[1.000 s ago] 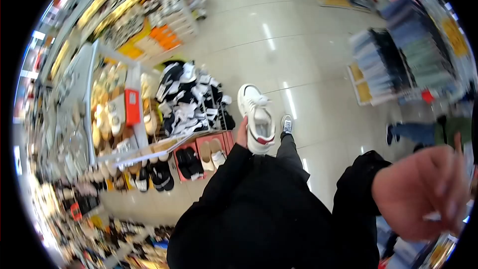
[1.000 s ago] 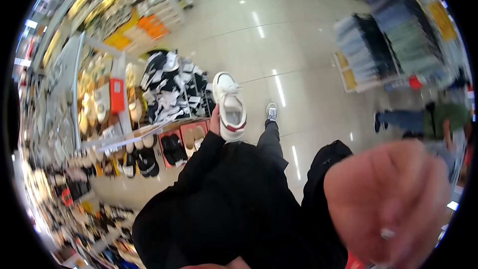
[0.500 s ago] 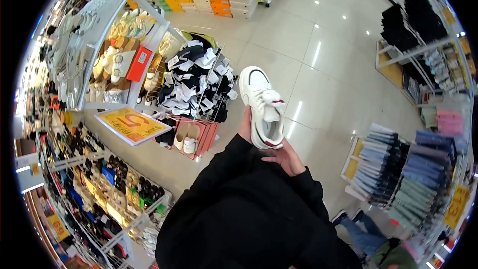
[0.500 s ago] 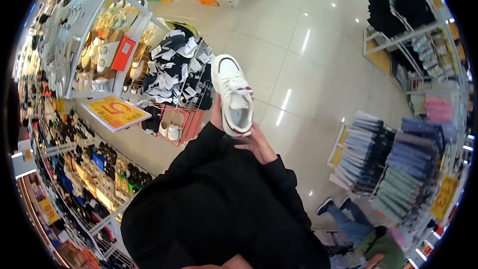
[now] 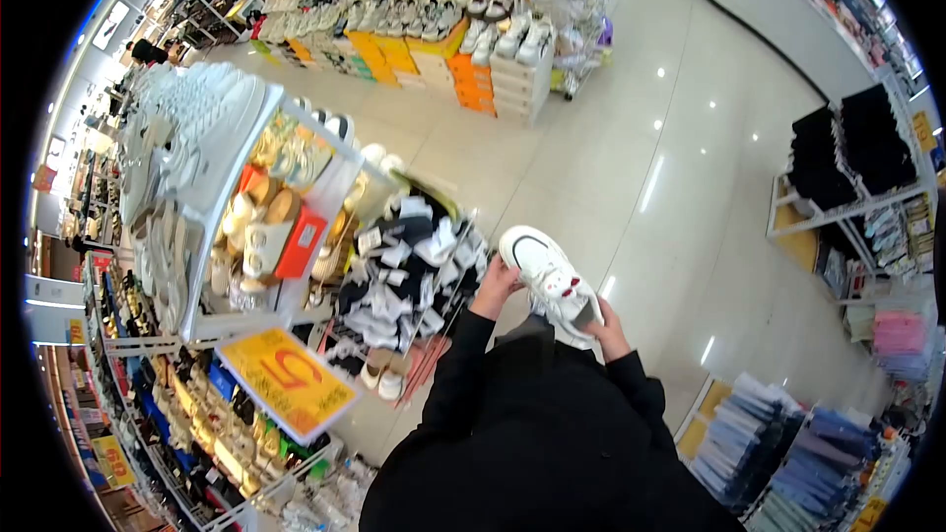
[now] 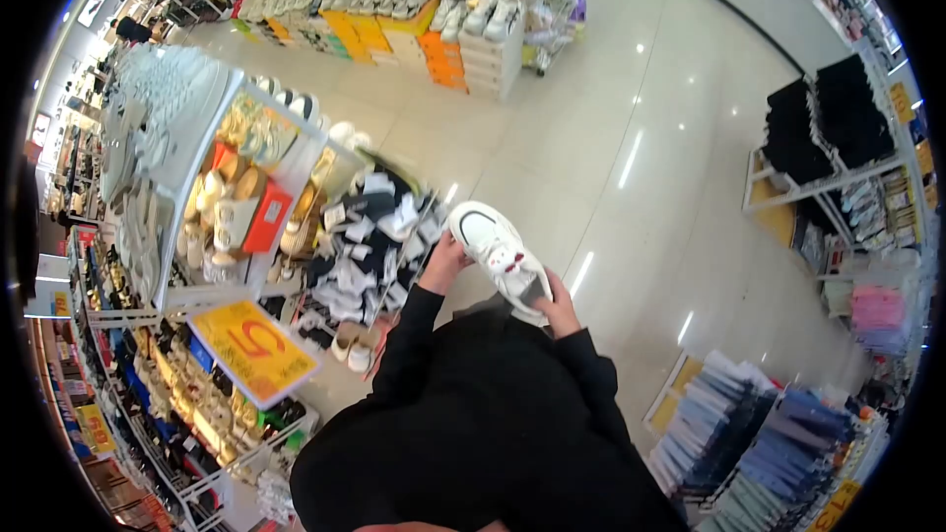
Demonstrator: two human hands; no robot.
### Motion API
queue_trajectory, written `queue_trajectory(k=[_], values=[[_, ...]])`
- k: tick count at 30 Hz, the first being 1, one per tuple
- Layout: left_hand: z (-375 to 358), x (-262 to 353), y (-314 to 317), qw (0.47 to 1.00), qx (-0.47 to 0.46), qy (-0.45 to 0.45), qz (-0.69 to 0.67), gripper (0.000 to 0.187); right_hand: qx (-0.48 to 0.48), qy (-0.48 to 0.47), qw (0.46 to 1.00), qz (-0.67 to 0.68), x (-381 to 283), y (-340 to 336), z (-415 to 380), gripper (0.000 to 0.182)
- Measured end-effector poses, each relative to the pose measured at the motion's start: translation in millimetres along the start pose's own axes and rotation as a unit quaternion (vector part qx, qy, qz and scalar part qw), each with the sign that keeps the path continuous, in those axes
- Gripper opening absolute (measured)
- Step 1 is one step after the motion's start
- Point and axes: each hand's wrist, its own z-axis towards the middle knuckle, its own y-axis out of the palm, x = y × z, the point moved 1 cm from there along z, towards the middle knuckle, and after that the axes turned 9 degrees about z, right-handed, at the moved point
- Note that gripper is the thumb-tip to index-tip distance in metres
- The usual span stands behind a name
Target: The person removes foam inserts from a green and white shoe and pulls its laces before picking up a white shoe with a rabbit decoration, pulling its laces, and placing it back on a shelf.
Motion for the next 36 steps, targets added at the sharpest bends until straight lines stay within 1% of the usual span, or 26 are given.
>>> queue_trajectory(k=[2,3,4,6,7,9,10,11,12,13,14,15,16,17,18,19,22,23,24,26,27,28,30,32,34,36], values=[[32.6,30.7,9.5,0.993,-0.023,0.063,0.096,0.061,0.02,-0.03,0.999,-0.041,-14.9,-10.6,27.2,0.075],[52.3,39.7,12.9,0.992,-0.013,0.088,0.093,0.057,0.025,-0.06,0.995,-0.081,-35.9,-8.7,38.4,0.076],[68.9,53.5,13.9,0.988,-0.013,0.074,0.134,0.053,0.029,-0.083,0.989,-0.118,-51.4,-4.7,44.5,0.077],[87.0,79.6,20.8,0.986,-0.021,0.096,0.134,0.05,0.02,-0.148,0.97,-0.191,-67.1,-14.8,73.9,0.08],[101.7,83.3,15.1,0.988,-0.014,0.098,0.121,0.052,0.02,-0.144,0.97,-0.196,-77.5,-14.6,89.5,0.081],[130.1,78.2,0.7,0.991,-0.002,0.099,0.092,0.057,-0.037,-0.153,0.978,-0.137,-81.9,-28.4,132.3,0.078],[130.4,101.7,2.5,0.997,0.006,0.069,0.013,0.062,-0.064,-0.152,0.981,-0.107,-81.4,-34.3,150.8,0.076],[124.7,130.7,4.1,0.997,0.017,0.036,-0.069,0.067,-0.05,-0.041,0.997,0.048,-82.1,-35.4,164.0,0.073],[122.0,140.2,-4.5,0.973,-0.043,0.114,-0.198,0.073,-0.12,-0.011,0.987,0.105,-98.9,-26.2,171.2,0.067],[118.2,161.2,-3.5,0.953,-0.027,0.14,-0.266,0.074,-0.079,0.009,0.984,0.158,-107.5,-17.1,177.6,0.064],[128.4,160.5,-18.2,0.946,-0.017,0.168,-0.276,0.074,-0.039,0.024,0.976,0.211,-112.5,-6.5,188.2,0.061],[132.4,172.3,-18.4,0.936,0.025,0.182,-0.3,0.074,-0.003,0.046,0.952,0.303,-117.6,1.3,206.6,0.062],[138.0,186.5,-17.7,0.924,0.065,0.198,-0.321,0.074,-0.154,0.105,0.924,0.334,-129.0,18.4,232.9,0.064],[147.1,191.9,-20.4,0.903,0.062,0.219,-0.364,0.074,-0.3,0.161,0.869,0.359,-142.2,36.0,262.2,0.066],[158.3,198.6,-22.5,0.879,0.057,0.242,-0.406,0.074,-0.351,0.181,0.848,0.353,-151.4,44.0,289.1,0.066],[171.9,206.5,-24.1,0.853,0.05,0.265,-0.446,0.075,-0.402,0.199,0.826,0.343,-160.8,52.1,316.0,0.066],[220.6,243.2,-24.9,0.822,0.043,0.331,-0.461,0.076,-0.28,0.165,0.916,0.234,-170.4,50.0,384.7,0.06],[237.4,259.4,-21.4,0.818,0.068,0.338,-0.461,0.077,-0.239,0.159,0.939,0.188,-179.8,47.8,406.1,0.059],[245.0,278.1,-15.6,0.824,0.017,0.317,-0.469,0.073,-0.26,0.166,0.95,-0.054,-223.3,85.3,417.0,0.062],[286.9,291.7,-26.8,0.896,0.171,0.307,-0.271,0.067,-0.382,0.184,0.877,-0.226,-242.4,108.6,469.3,0.065],[297.4,294.8,-33.3,0.862,0.114,0.306,-0.388,0.06,-0.38,0.193,0.878,-0.216,-254.5,120.4,483.6,0.067],[304.9,301.6,-39.3,0.87,0.129,0.305,-0.365,0.059,-0.376,0.203,0.88,-0.207,-265.4,130.7,497.0,0.068],[312.8,309.5,-46.9,0.884,0.164,0.292,-0.326,0.057,-0.399,0.167,0.876,-0.213,-275.3,138.0,530.9,0.069],[316.9,316.6,-54.8,0.886,0.218,0.283,-0.296,0.055,-0.423,0.17,0.867,-0.203,-282.8,142.9,566.1,0.069],[325.0,310.9,-63.3,0.884,0.274,0.272,-0.264,0.053,-0.431,0.134,0.859,-0.241,-292.4,158.8,589.9,0.064],[335.2,302.1,-72.5,0.865,0.356,0.237,-0.264,0.044,-0.424,0.124,0.86,-0.255,-293.5,174.2,611.7,0.061]])
